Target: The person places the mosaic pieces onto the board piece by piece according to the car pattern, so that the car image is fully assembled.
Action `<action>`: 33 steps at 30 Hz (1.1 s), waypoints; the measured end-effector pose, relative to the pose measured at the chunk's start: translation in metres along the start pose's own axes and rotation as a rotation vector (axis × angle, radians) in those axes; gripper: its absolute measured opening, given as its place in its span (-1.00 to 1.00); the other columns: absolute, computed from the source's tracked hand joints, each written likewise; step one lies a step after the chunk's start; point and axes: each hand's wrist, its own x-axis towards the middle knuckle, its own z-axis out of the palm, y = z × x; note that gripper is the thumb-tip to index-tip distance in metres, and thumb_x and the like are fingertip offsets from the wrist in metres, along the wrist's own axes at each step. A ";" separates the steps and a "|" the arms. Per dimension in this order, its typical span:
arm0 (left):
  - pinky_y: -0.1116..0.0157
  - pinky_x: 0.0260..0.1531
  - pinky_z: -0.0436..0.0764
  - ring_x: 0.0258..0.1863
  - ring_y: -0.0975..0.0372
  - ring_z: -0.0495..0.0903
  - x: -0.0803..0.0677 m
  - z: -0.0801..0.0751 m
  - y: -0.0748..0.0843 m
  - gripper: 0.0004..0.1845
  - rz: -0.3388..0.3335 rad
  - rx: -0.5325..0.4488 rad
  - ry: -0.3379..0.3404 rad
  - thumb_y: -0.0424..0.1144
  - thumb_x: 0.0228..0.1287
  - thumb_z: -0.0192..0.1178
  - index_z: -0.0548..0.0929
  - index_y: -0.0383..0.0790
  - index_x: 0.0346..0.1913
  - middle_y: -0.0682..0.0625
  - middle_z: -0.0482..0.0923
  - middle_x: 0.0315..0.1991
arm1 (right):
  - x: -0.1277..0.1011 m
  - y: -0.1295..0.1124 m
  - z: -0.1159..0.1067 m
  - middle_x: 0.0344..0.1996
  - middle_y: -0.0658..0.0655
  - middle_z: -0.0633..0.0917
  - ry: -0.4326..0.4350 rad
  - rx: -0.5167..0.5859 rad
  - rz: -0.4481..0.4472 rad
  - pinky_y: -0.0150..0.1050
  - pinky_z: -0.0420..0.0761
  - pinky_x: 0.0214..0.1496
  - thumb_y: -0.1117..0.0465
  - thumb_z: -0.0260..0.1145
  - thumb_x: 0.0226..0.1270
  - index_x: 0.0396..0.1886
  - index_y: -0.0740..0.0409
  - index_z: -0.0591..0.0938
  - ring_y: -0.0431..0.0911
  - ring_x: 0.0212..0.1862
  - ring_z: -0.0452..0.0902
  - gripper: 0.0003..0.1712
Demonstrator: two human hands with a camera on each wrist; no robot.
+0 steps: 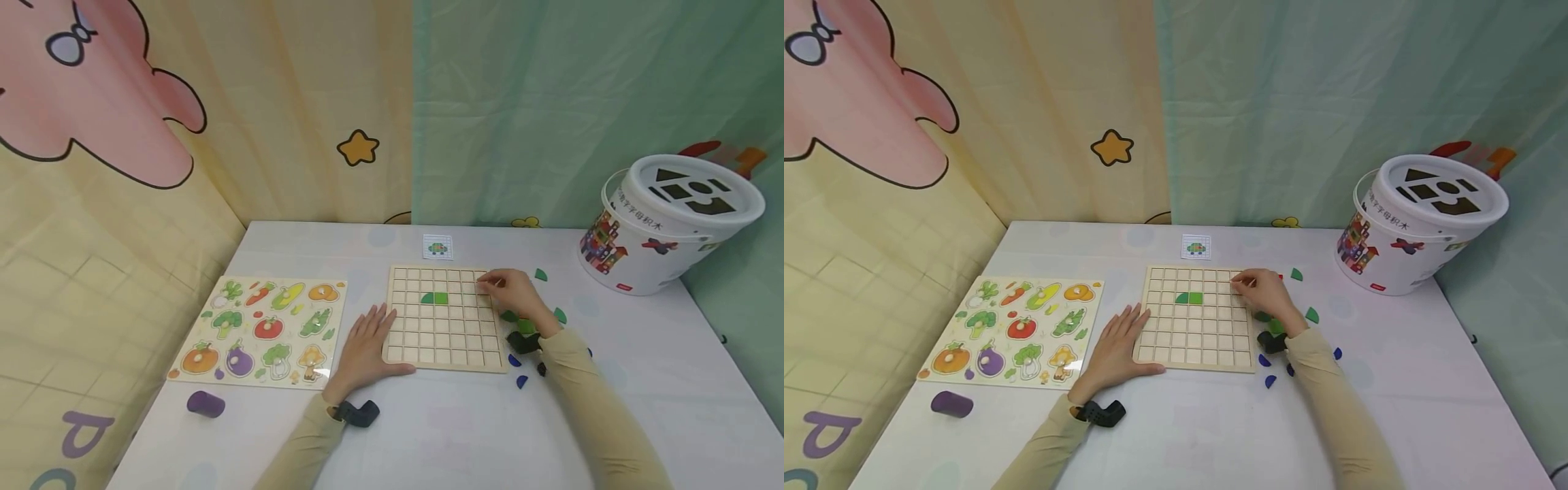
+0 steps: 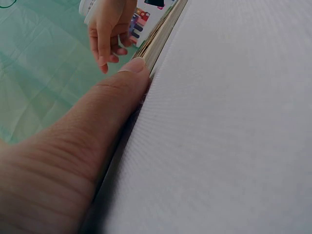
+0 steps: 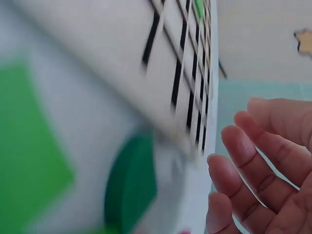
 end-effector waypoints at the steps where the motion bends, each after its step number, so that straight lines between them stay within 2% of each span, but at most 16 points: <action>1: 0.15 0.40 -0.23 0.47 0.10 -0.22 0.000 0.000 0.000 0.23 0.000 0.000 0.000 0.55 -0.15 0.14 0.03 -0.13 0.50 -0.07 -0.14 0.50 | -0.001 0.007 -0.005 -0.35 0.12 0.68 0.019 -0.005 0.024 -0.22 0.49 -0.41 0.17 0.29 0.33 -0.16 0.26 0.72 -0.04 -0.38 0.47 -0.76; 8: 0.11 0.40 -0.18 0.46 0.07 -0.18 -0.001 0.001 -0.001 0.23 0.008 0.002 0.021 0.56 -0.16 0.13 0.06 -0.15 0.49 -0.09 -0.10 0.50 | -0.003 0.049 -0.037 -0.25 0.31 0.67 0.138 -0.039 0.193 -0.16 0.49 -0.27 0.14 0.26 0.35 -0.07 0.37 0.65 0.11 -0.24 0.49 -0.65; 13: 0.15 0.40 -0.23 0.47 0.11 -0.22 0.001 0.002 -0.001 0.24 -0.004 0.007 0.004 0.57 -0.16 0.12 0.03 -0.12 0.50 -0.07 -0.14 0.51 | -0.006 0.064 -0.053 -0.15 0.35 0.58 0.126 -0.041 0.320 -0.05 0.47 -0.11 0.08 0.26 0.35 0.04 0.38 0.58 0.16 -0.14 0.41 -0.55; 17: 0.18 0.40 -0.28 0.47 0.13 -0.26 0.001 0.001 0.000 0.24 -0.018 0.015 -0.017 0.57 -0.16 0.12 0.00 -0.10 0.51 -0.05 -0.17 0.51 | -0.006 0.069 -0.059 -0.14 0.35 0.56 0.104 -0.061 0.385 0.04 0.45 -0.03 0.06 0.28 0.33 0.06 0.37 0.55 0.17 -0.11 0.39 -0.51; 33: 0.14 0.40 -0.24 0.47 0.11 -0.24 0.001 0.001 -0.001 0.24 -0.001 0.008 0.003 0.56 -0.16 0.13 0.02 -0.13 0.50 -0.07 -0.14 0.51 | -0.006 0.073 -0.067 -0.19 0.34 0.57 0.042 -0.076 0.438 -0.01 0.45 -0.12 0.06 0.30 0.29 -0.08 0.38 0.56 0.15 -0.18 0.40 -0.56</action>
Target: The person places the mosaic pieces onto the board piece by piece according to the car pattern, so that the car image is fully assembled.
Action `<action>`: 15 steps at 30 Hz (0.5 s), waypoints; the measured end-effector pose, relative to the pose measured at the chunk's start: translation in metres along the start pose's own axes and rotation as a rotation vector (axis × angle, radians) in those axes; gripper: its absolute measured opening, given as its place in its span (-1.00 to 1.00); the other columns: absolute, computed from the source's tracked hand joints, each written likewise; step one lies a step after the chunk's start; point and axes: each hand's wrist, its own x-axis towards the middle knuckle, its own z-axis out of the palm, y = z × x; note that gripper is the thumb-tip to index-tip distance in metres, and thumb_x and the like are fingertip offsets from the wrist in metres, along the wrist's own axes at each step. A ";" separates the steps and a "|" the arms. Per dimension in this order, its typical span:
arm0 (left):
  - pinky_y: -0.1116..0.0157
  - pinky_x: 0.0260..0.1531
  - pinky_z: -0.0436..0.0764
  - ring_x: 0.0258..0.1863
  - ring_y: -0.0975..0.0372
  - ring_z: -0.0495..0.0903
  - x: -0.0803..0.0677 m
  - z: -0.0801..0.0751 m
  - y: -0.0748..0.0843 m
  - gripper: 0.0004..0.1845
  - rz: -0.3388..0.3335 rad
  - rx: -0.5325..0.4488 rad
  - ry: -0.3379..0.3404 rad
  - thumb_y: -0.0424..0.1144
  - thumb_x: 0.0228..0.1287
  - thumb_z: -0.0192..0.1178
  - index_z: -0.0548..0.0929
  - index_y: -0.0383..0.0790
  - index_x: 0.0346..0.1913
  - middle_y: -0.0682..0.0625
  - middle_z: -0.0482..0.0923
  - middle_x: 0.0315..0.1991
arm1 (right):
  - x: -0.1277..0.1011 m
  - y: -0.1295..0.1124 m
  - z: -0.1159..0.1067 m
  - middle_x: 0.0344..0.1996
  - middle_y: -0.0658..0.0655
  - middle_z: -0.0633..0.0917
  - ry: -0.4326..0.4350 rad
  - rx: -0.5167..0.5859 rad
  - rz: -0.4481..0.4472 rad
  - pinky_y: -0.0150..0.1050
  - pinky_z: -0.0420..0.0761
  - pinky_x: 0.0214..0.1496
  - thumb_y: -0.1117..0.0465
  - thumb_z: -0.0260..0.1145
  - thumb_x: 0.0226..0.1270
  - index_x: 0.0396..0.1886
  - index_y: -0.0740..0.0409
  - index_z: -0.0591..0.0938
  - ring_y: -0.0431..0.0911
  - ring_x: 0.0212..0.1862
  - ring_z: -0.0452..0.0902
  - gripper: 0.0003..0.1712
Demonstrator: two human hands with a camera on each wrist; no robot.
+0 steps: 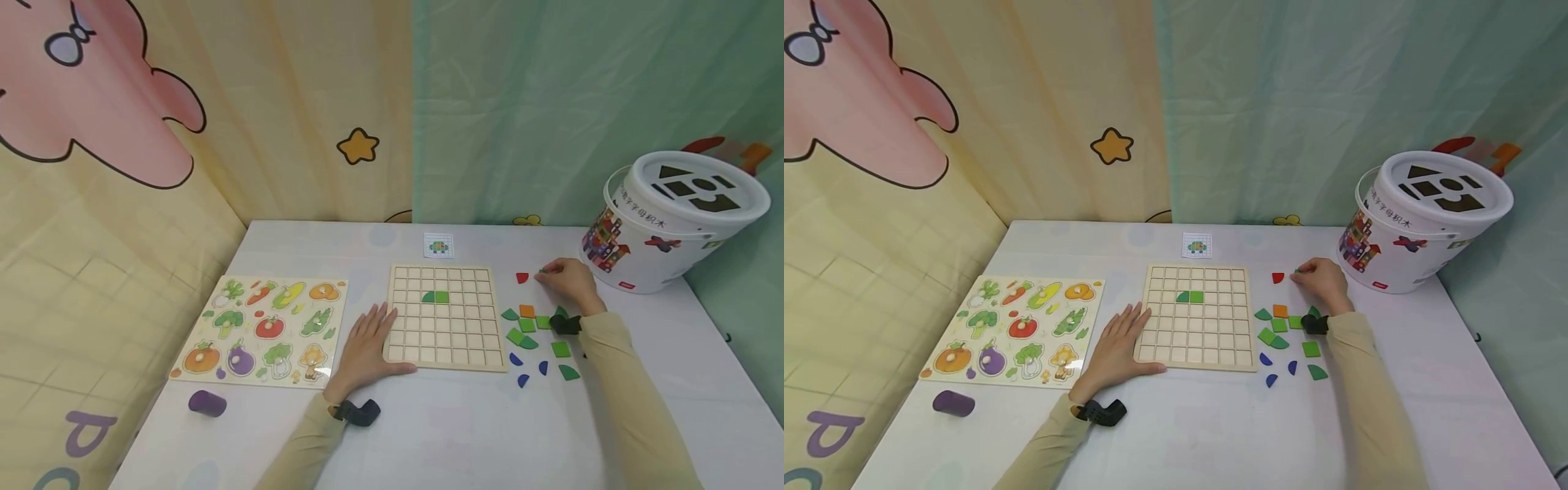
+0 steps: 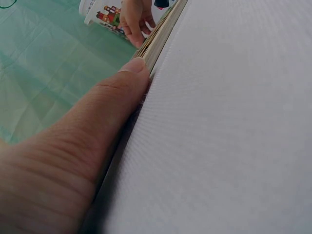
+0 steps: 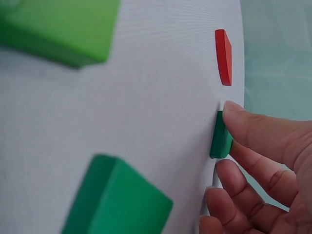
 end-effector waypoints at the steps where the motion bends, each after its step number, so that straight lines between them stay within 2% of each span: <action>1: 0.15 0.40 -0.24 0.47 0.11 -0.24 0.000 0.000 0.000 0.24 -0.002 0.001 -0.001 0.56 -0.16 0.13 0.02 -0.12 0.50 -0.06 -0.15 0.51 | 0.001 0.000 0.000 -0.21 0.33 0.57 -0.003 -0.003 0.007 -0.03 0.44 -0.13 0.07 0.30 0.29 -0.10 0.37 0.55 0.15 -0.18 0.40 -0.58; 10: 0.17 0.40 -0.25 0.47 0.12 -0.24 0.000 0.000 -0.001 0.24 -0.001 0.005 -0.001 0.55 -0.16 0.14 0.02 -0.12 0.50 -0.06 -0.15 0.51 | -0.003 -0.004 -0.001 -0.30 0.29 0.53 -0.021 -0.004 0.039 -0.10 0.42 -0.20 0.13 0.32 0.28 -0.20 0.31 0.47 0.14 -0.24 0.37 -0.66; 15: 0.15 0.40 -0.24 0.47 0.10 -0.23 0.001 0.000 0.000 0.24 0.002 0.003 -0.001 0.55 -0.15 0.14 0.02 -0.13 0.50 -0.07 -0.14 0.51 | -0.008 -0.010 -0.002 -0.39 0.25 0.54 0.000 -0.039 -0.010 -0.14 0.38 -0.32 0.15 0.34 0.26 -0.25 0.30 0.47 0.10 -0.33 0.39 -0.68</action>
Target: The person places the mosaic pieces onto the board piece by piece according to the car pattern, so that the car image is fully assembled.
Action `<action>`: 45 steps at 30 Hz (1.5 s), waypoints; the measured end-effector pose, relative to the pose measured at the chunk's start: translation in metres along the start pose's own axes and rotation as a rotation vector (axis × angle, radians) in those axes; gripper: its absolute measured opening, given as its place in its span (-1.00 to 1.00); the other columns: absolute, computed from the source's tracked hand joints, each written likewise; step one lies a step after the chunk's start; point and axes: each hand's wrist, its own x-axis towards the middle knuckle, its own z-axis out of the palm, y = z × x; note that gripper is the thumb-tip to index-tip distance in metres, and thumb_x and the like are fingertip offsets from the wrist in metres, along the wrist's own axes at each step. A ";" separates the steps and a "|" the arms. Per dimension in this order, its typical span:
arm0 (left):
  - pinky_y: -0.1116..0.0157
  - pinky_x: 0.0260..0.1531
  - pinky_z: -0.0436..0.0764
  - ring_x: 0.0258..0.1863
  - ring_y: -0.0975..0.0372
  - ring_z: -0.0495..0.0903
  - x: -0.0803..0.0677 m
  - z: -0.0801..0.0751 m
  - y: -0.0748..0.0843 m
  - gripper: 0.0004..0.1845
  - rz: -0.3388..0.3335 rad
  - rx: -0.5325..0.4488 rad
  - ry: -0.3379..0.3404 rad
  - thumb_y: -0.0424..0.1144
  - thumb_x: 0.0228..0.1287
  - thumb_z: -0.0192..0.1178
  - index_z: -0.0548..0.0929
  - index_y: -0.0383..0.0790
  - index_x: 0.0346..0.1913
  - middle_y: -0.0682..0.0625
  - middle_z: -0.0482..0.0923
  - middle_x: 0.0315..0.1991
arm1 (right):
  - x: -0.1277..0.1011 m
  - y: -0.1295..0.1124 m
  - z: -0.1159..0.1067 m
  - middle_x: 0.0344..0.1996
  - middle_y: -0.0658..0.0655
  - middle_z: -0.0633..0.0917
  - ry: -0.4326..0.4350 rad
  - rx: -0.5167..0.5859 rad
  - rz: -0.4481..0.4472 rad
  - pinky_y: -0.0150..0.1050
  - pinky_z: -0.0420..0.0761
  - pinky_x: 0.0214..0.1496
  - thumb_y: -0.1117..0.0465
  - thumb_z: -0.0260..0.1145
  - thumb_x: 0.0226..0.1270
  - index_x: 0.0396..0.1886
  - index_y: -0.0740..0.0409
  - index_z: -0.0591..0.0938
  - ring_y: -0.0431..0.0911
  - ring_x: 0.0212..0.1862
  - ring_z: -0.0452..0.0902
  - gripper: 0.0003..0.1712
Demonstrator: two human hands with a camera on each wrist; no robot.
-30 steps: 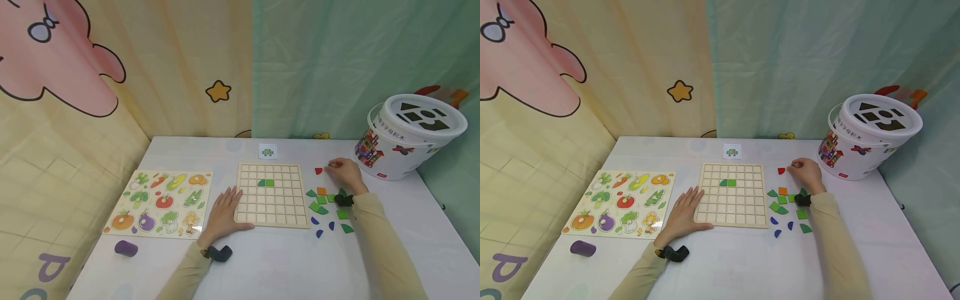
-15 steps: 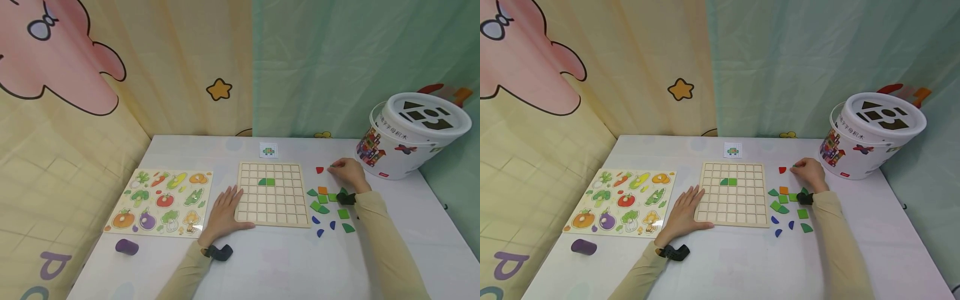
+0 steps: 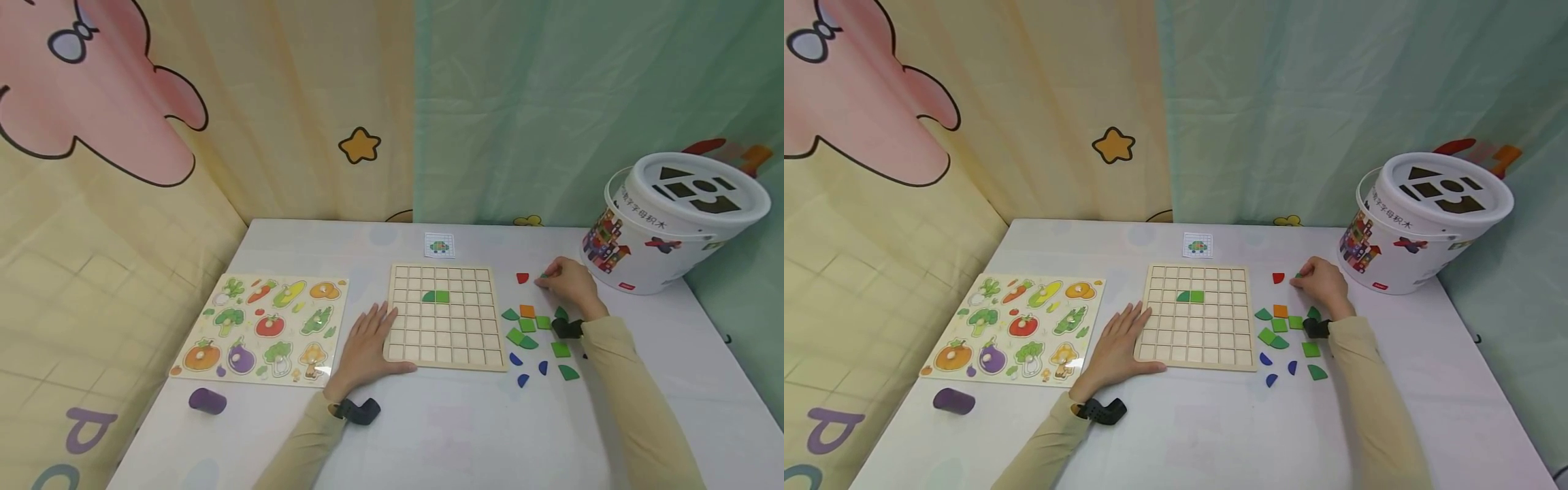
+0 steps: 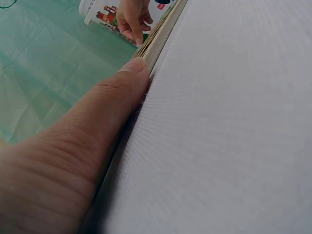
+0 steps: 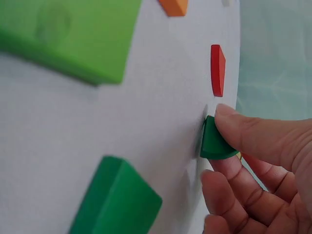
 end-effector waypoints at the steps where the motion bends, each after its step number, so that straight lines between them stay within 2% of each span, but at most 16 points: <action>1: 0.15 0.40 -0.23 0.47 0.10 -0.22 0.000 0.000 0.000 0.24 0.000 -0.001 0.000 0.55 -0.15 0.14 0.02 -0.13 0.50 -0.07 -0.14 0.51 | -0.001 -0.001 0.000 -0.40 0.25 0.55 0.012 -0.003 -0.014 -0.15 0.38 -0.34 0.15 0.34 0.25 -0.26 0.31 0.48 0.09 -0.35 0.40 -0.68; 10: 0.17 0.40 -0.25 0.47 0.11 -0.23 0.000 0.000 -0.001 0.24 -0.007 0.006 -0.006 0.55 -0.16 0.14 0.03 -0.13 0.50 -0.05 -0.15 0.51 | -0.009 -0.018 0.016 -0.45 0.22 0.59 0.107 0.083 -0.122 -0.27 0.40 -0.47 0.17 0.40 0.20 -0.26 0.37 0.60 0.03 -0.41 0.42 -0.68; 14: 0.17 0.40 -0.25 0.47 0.11 -0.23 0.000 -0.001 -0.001 0.24 -0.008 0.010 -0.011 0.55 -0.16 0.14 0.02 -0.12 0.50 -0.05 -0.16 0.51 | -0.015 -0.034 0.027 -0.50 0.16 0.63 0.080 0.126 -0.159 -0.20 0.43 -0.50 0.14 0.44 0.15 -0.32 0.33 0.66 0.00 -0.45 0.43 -0.70; 17: 0.17 0.40 -0.25 0.47 0.11 -0.24 0.000 -0.001 0.000 0.24 -0.009 0.009 -0.015 0.55 -0.16 0.15 0.02 -0.12 0.50 -0.06 -0.16 0.51 | -0.018 -0.047 0.035 -0.52 0.11 0.66 0.024 0.156 -0.203 -0.19 0.47 -0.49 0.14 0.45 0.14 -0.34 0.29 0.69 -0.04 -0.45 0.46 -0.72; 21: 0.18 0.40 -0.26 0.47 0.12 -0.24 0.000 -0.001 0.000 0.24 -0.015 0.009 -0.019 0.54 -0.16 0.15 0.01 -0.12 0.50 -0.05 -0.17 0.51 | -0.021 -0.062 0.048 -0.51 0.09 0.68 -0.049 0.197 -0.277 -0.26 0.50 -0.41 0.18 0.46 0.13 -0.34 0.29 0.70 -0.06 -0.42 0.52 -0.76; 25: 0.17 0.40 -0.26 0.47 0.12 -0.25 0.000 -0.001 0.001 0.24 -0.017 0.003 -0.021 0.54 -0.16 0.16 0.01 -0.12 0.51 -0.05 -0.17 0.51 | -0.023 -0.072 0.061 -0.52 0.08 0.67 -0.106 0.228 -0.324 -0.30 0.50 -0.44 0.24 0.44 0.15 -0.35 0.29 0.69 -0.08 -0.45 0.53 -0.82; 32: 0.17 0.40 -0.25 0.47 0.12 -0.24 0.000 -0.002 0.002 0.24 -0.011 0.000 -0.017 0.54 -0.16 0.15 0.01 -0.13 0.50 -0.07 -0.16 0.51 | -0.028 -0.089 0.074 -0.47 0.09 0.67 -0.157 0.247 -0.414 -0.27 0.55 -0.36 0.35 0.38 0.18 -0.31 0.33 0.68 -0.07 -0.40 0.57 -0.89; 40: 0.16 0.40 -0.23 0.47 0.11 -0.23 0.000 -0.002 0.002 0.23 -0.008 0.001 -0.013 0.54 -0.15 0.16 0.02 -0.13 0.50 -0.07 -0.15 0.51 | -0.023 -0.097 0.087 -0.49 0.06 0.65 -0.174 0.224 -0.437 -0.28 0.53 -0.34 0.33 0.41 0.14 -0.35 0.30 0.68 -0.11 -0.43 0.53 -0.88; 45: 0.17 0.40 -0.23 0.47 0.11 -0.23 0.000 -0.002 0.001 0.23 -0.009 0.006 -0.015 0.53 -0.15 0.16 0.02 -0.13 0.50 -0.07 -0.14 0.51 | -0.021 -0.100 0.089 -0.52 0.00 0.63 -0.160 0.163 -0.407 -0.24 0.49 -0.34 0.25 0.44 0.13 -0.40 0.22 0.69 -0.12 -0.44 0.49 -0.88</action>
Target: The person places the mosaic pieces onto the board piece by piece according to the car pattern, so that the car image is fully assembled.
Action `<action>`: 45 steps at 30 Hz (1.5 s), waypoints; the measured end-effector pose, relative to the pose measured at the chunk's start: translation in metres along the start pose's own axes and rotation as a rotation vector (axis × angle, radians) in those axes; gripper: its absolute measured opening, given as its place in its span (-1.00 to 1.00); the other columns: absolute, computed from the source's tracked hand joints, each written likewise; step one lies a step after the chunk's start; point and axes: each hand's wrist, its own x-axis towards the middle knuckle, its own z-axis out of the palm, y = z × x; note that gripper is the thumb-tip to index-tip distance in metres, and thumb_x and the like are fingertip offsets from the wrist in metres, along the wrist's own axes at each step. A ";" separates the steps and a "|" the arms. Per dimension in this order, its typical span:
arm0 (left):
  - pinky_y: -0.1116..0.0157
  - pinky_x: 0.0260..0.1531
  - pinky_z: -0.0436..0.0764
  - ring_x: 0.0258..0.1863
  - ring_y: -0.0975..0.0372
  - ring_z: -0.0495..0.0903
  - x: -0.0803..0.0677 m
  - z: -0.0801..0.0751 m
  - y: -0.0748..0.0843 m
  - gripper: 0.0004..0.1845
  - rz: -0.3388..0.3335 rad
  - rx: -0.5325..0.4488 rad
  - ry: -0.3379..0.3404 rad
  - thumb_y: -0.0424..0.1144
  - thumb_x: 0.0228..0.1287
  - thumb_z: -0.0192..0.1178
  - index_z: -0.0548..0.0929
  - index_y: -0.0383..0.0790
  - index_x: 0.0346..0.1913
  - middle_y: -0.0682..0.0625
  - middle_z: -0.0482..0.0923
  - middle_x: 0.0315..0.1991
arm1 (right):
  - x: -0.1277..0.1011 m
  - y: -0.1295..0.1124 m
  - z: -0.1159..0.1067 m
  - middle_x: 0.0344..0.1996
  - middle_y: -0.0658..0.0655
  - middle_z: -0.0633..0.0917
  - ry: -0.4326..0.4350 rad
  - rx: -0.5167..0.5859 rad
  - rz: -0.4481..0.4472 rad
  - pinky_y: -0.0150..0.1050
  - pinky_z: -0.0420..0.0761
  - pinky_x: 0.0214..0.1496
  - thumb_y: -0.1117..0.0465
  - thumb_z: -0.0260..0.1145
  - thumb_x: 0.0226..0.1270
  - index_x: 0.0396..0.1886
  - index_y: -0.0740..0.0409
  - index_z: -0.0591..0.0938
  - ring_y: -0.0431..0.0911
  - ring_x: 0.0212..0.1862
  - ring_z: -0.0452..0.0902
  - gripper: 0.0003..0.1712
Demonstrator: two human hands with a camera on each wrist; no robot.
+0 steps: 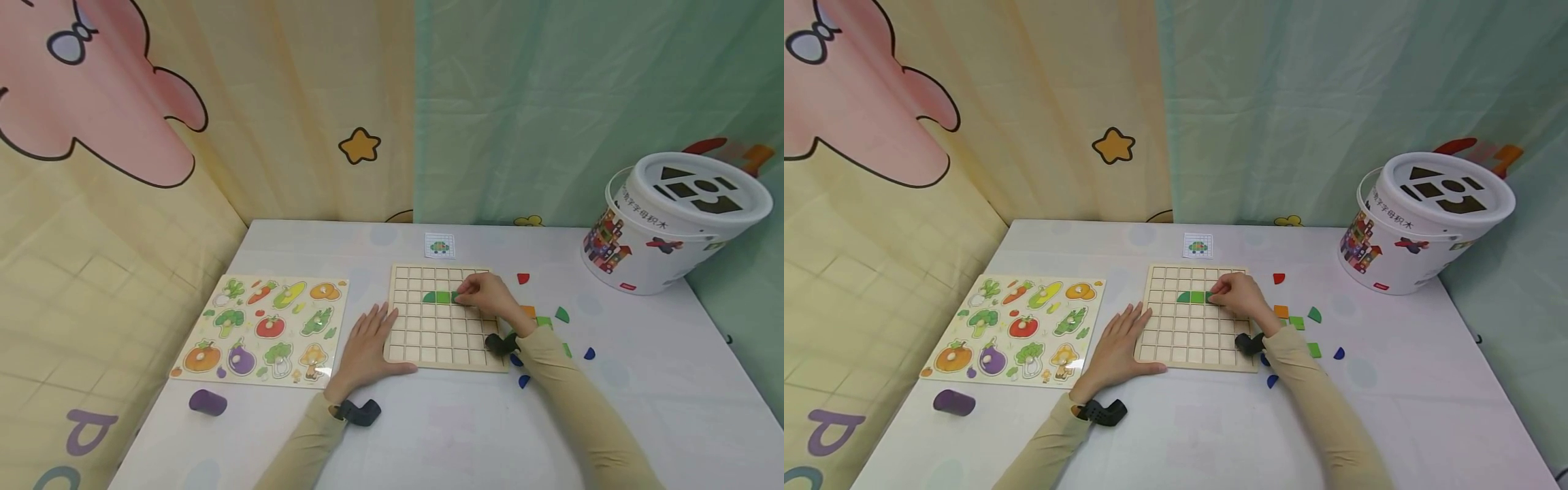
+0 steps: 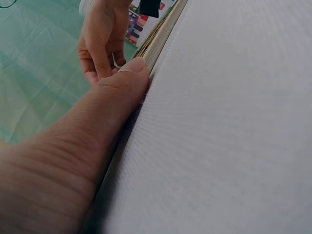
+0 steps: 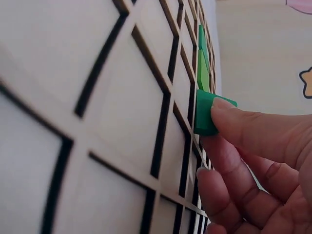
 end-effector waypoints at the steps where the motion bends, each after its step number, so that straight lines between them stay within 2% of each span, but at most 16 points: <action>1: 0.17 0.40 -0.23 0.47 0.11 -0.23 0.000 0.000 0.000 0.23 0.001 0.001 0.001 0.53 -0.15 0.16 0.02 -0.13 0.50 -0.07 -0.14 0.51 | 0.000 0.000 0.000 -0.52 0.00 0.63 0.006 -0.016 0.009 -0.24 0.48 -0.34 0.24 0.45 0.13 -0.41 0.20 0.69 -0.11 -0.44 0.48 -0.88; 9: 0.17 0.40 -0.23 0.47 0.11 -0.23 0.000 0.000 0.000 0.23 0.002 -0.001 0.002 0.54 -0.15 0.16 0.02 -0.12 0.50 -0.07 -0.14 0.51 | -0.001 -0.005 0.000 -0.51 -0.01 0.66 0.022 -0.125 0.031 -0.23 0.47 -0.39 0.17 0.43 0.16 -0.40 0.17 0.74 -0.12 -0.45 0.47 -0.86; 20: 0.18 0.40 -0.25 0.47 0.12 -0.24 0.000 0.000 0.000 0.23 -0.003 0.003 -0.004 0.54 -0.15 0.15 0.01 -0.12 0.50 -0.06 -0.16 0.51 | -0.003 -0.009 -0.001 -0.55 -0.03 0.65 0.008 -0.186 0.079 -0.24 0.45 -0.39 0.13 0.43 0.16 -0.50 0.11 0.70 -0.12 -0.47 0.45 -0.84; 28: 0.17 0.40 -0.24 0.47 0.11 -0.24 0.000 0.001 -0.001 0.23 0.003 0.001 0.001 0.54 -0.15 0.15 0.03 -0.14 0.50 -0.06 -0.15 0.51 | -0.005 -0.007 -0.003 -0.51 -0.02 0.66 -0.027 -0.190 0.056 -0.24 0.46 -0.39 0.20 0.41 0.19 -0.39 0.15 0.74 -0.13 -0.46 0.45 -0.90; 32: 0.18 0.40 -0.26 0.47 0.12 -0.25 0.001 0.000 -0.001 0.23 0.001 0.000 -0.002 0.55 -0.15 0.14 0.02 -0.13 0.50 -0.06 -0.16 0.51 | -0.007 -0.007 -0.004 -0.48 0.00 0.68 -0.042 -0.199 0.039 -0.26 0.47 -0.42 0.24 0.40 0.19 -0.30 0.19 0.75 -0.14 -0.46 0.45 -0.87; 36: 0.19 0.40 -0.26 0.47 0.12 -0.24 0.000 0.000 0.000 0.23 0.002 -0.002 -0.002 0.54 -0.15 0.15 0.03 -0.13 0.50 -0.06 -0.15 0.51 | -0.010 -0.007 -0.005 -0.53 -0.01 0.64 -0.055 -0.180 0.030 -0.29 0.41 -0.47 0.26 0.40 0.18 -0.25 0.22 0.75 -0.13 -0.51 0.39 -0.84; 41: 0.19 0.40 -0.26 0.47 0.11 -0.23 0.001 0.000 0.000 0.23 0.008 -0.005 0.006 0.52 -0.15 0.17 0.03 -0.13 0.50 -0.07 -0.13 0.50 | -0.014 -0.001 -0.007 -0.47 0.02 0.61 -0.084 -0.135 0.007 -0.26 0.43 -0.39 0.27 0.36 0.21 -0.18 0.25 0.73 -0.10 -0.43 0.39 -0.80; 45: 0.18 0.40 -0.25 0.47 0.11 -0.23 0.000 0.001 -0.001 0.23 0.007 -0.006 0.014 0.52 -0.15 0.18 0.04 -0.14 0.50 -0.06 -0.13 0.50 | -0.018 0.002 -0.012 -0.39 0.06 0.60 -0.083 -0.109 0.030 -0.21 0.45 -0.30 0.24 0.32 0.26 -0.13 0.23 0.71 -0.05 -0.33 0.41 -0.77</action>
